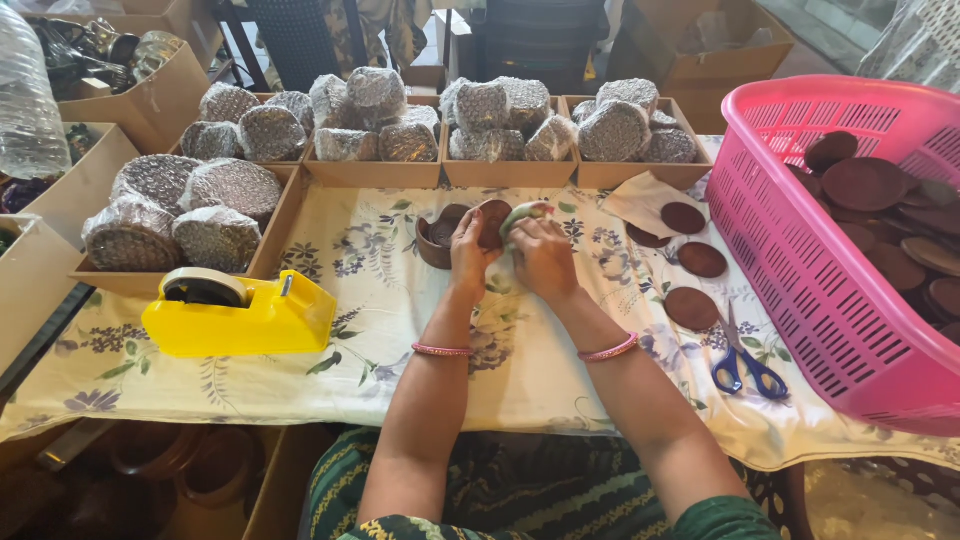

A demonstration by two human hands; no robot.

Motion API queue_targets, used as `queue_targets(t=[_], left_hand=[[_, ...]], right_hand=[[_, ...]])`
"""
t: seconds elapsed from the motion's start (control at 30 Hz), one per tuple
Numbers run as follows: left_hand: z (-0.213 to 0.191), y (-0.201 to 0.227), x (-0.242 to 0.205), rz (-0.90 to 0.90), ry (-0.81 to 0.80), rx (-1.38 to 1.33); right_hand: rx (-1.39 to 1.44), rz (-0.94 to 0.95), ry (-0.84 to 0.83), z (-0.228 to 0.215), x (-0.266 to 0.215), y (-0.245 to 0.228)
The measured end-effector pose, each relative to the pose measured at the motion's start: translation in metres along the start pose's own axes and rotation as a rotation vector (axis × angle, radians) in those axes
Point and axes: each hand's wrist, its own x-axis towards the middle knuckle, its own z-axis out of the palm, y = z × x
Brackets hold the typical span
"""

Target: The recorder is packaging small brown circular items into boxes, using bubble wrap and tape.

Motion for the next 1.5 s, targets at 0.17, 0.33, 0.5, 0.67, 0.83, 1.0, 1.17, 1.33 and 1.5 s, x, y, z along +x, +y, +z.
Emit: queue_targets(t=[0.17, 0.33, 0.5, 0.67, 0.83, 1.0, 1.17, 1.33, 1.5], left_hand=[[0.002, -0.007, -0.002, 0.000, -0.123, 0.053], [0.005, -0.001, -0.010, -0.076, -0.148, 0.138], [-0.005, -0.005, -0.003, 0.039, -0.306, -0.203], [0.006, -0.014, -0.001, -0.041, -0.274, -0.118], [0.007, -0.010, -0.010, 0.003, -0.298, -0.135], [0.019, 0.031, -0.036, 0.206, -0.250, -0.364], [0.013, 0.010, -0.020, 0.173, -0.310, -0.274], [0.013, -0.007, -0.012, 0.021, -0.397, -0.091], [-0.011, -0.037, 0.013, 0.111, -0.542, -0.320]], right_hand=[[0.044, 0.021, 0.048, -0.009, 0.006, -0.006], [0.091, -0.112, -0.017, -0.005, 0.005, -0.016], [0.158, -0.214, -0.099, -0.013, 0.012, -0.026], [-0.016, -0.065, -0.003, -0.004, 0.006, -0.005], [0.023, -0.035, 0.012, -0.025, 0.022, -0.028], [0.218, -0.093, -0.154, -0.007, 0.017, -0.032], [0.134, -0.139, -0.133, -0.009, 0.007, 0.002], [-0.048, -0.006, -0.016, -0.022, 0.012, 0.007], [0.183, -0.142, -0.130, -0.019, 0.019, -0.029]])
